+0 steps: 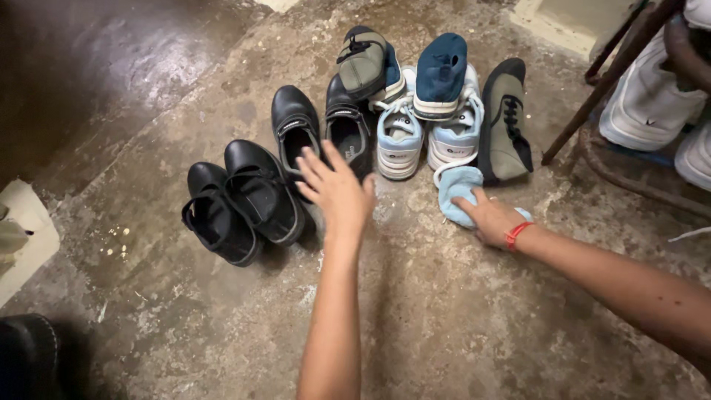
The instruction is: The person wipes several pairs of shoes with a light blue cloth, including black sneakers, black formal shoes, grey sneakers, and blue sneakers. After wiping each shoe, the person places it on a blue metal shoe rack.
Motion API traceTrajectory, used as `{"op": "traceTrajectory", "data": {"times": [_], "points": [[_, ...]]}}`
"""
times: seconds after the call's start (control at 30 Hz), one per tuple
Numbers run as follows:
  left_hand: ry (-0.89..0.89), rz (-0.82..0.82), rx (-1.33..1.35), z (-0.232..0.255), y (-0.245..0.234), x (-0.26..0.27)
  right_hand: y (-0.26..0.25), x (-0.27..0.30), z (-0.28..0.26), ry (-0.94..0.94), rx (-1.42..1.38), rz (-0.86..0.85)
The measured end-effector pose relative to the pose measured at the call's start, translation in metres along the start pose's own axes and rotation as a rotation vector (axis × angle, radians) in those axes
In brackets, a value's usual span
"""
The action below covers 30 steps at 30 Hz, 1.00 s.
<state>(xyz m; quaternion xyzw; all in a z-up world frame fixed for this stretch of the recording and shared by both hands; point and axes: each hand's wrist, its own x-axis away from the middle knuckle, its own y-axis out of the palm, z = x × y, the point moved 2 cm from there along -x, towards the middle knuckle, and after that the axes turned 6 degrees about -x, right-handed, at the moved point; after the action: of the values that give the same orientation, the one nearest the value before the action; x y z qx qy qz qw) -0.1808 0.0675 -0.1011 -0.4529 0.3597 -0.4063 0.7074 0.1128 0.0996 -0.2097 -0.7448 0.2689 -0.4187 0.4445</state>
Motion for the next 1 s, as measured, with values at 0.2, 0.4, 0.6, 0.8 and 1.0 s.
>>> {"op": "traceTrajectory", "data": {"times": [0.2, 0.4, 0.6, 0.8, 1.0], "points": [[-0.133, 0.282, -0.019, -0.059, -0.025, -0.024, -0.016, -0.011, 0.003, -0.003, 0.057, 0.016], [-0.308, 0.221, -0.11, -0.124, -0.028, -0.024, -0.032, -0.009, -0.01, 0.001, -0.04, 0.027], [-0.485, 0.154, -0.154, -0.164, -0.023, -0.028, -0.048, 0.0, -0.01, -0.035, -0.144, 0.073], [-0.533, 0.059, -0.153, -0.168, -0.022, -0.025, -0.056, 0.005, -0.011, -0.108, -0.207, 0.144], [0.039, 0.408, -0.151, -0.116, -0.008, -0.021, -0.065, 0.008, -0.006, -0.101, -0.293, 0.177]]}}
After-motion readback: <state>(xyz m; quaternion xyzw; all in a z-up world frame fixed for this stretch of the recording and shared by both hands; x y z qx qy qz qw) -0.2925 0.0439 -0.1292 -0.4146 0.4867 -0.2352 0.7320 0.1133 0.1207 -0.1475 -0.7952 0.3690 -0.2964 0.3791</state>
